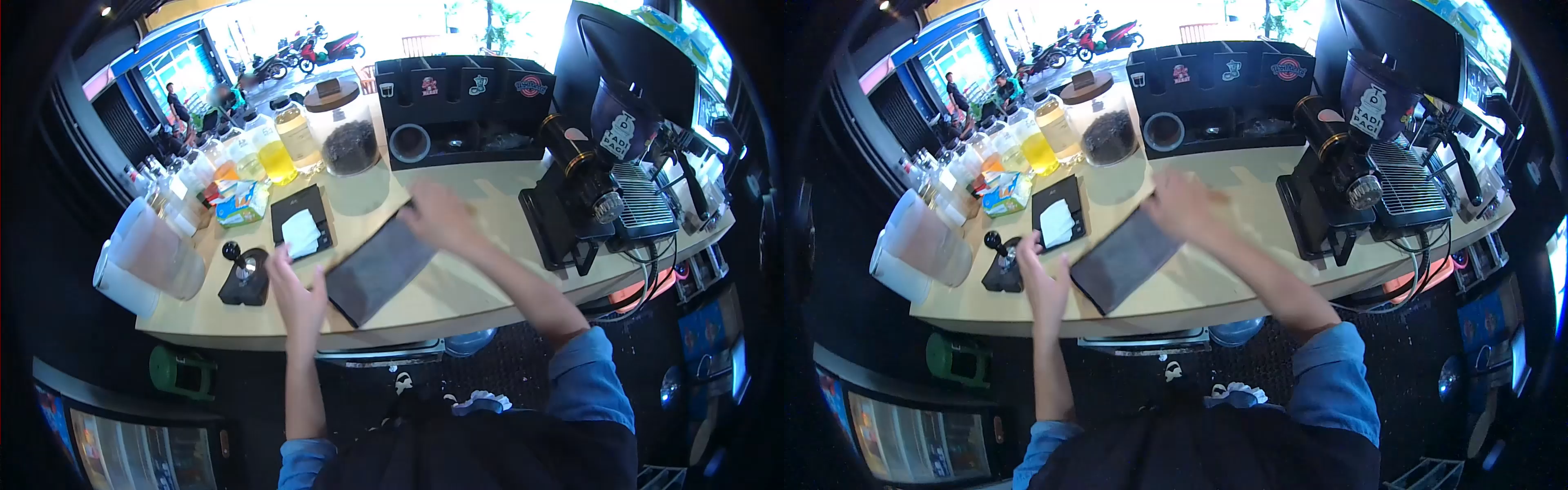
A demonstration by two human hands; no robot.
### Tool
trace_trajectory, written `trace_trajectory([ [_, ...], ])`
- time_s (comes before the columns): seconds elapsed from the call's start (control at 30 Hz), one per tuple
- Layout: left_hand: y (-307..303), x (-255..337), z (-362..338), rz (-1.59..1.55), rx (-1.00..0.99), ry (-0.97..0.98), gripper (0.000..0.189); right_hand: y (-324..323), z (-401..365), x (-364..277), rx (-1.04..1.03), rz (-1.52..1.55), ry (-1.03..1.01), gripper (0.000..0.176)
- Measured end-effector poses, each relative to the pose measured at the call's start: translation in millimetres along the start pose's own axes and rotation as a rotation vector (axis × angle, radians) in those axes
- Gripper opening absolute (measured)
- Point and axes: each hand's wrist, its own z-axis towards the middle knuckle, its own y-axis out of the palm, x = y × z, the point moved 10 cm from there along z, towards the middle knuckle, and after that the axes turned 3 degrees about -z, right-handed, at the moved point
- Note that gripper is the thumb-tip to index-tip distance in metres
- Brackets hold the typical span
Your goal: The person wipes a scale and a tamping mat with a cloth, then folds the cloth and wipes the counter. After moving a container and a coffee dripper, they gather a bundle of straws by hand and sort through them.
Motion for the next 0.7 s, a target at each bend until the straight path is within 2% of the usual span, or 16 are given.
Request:
trace_trajectory([
  [0.03,18.9,-0.2,-3.9,0.023,-0.038,0.069,0.051,45.1,-2.8,-3.4,0.02,-0.108,-0.02,0.057],
  [0.07,52.7,-1.9,-11.4,-0.005,-0.232,0.064,0.054,89.5,-0.9,-0.5,0.036,-0.217,-0.04,0.064],
  [0.1,86.8,-1.2,-23.8,-0.034,-0.428,0.056,0.057,101.8,7.5,2.7,0.032,-0.222,-0.03,0.064],
  [0.13,106.1,-1.5,-29.6,-0.043,-0.435,0.056,0.057,114.7,13.7,-3.0,-0.009,-0.213,-0.115,0.067],
  [0.17,135.1,0.0,-41.5,0.153,-0.534,0.126,0.061,126.3,16.8,-5.4,-0.054,-0.204,-0.2,0.07],
  [0.2,158.4,-1.1,-52.7,0.351,-0.631,0.196,0.066,122.1,30.3,2.6,-0.046,-0.173,-0.233,0.072],
  [0.33,218.8,1.7,-15.5,0.262,-0.755,0.151,0.07,104.2,70.7,56.5,-0.081,-0.165,-0.173,0.072],
  [0.4,247.8,19.9,-1.8,0.173,-0.799,0.235,0.067,86.9,69.2,102.8,-0.081,-0.203,0.007,0.072],
  [0.43,257.1,26.8,1.9,0.168,-0.808,0.236,0.067,83.9,58.4,115.9,-0.087,-0.203,0.016,0.072],
  [0.5,273.9,50.0,-5.3,0.157,-0.88,0.356,0.066,68.0,33.7,151.0,-0.025,-0.236,0.163,0.071],
  [0.57,270.7,67.7,-15.2,0.122,-0.891,0.414,0.061,60.9,-1.6,166.2,0.04,-0.251,0.233,0.07],
  [0.63,263.7,88.1,-34.4,0.046,-0.96,0.551,0.059,56.2,-40.5,160.1,0.111,-0.262,0.296,0.07],
  [0.7,246.7,94.1,-50.6,0.044,-0.971,0.564,0.058,49.7,-78.7,149.6,0.163,-0.273,0.407,0.068],
])
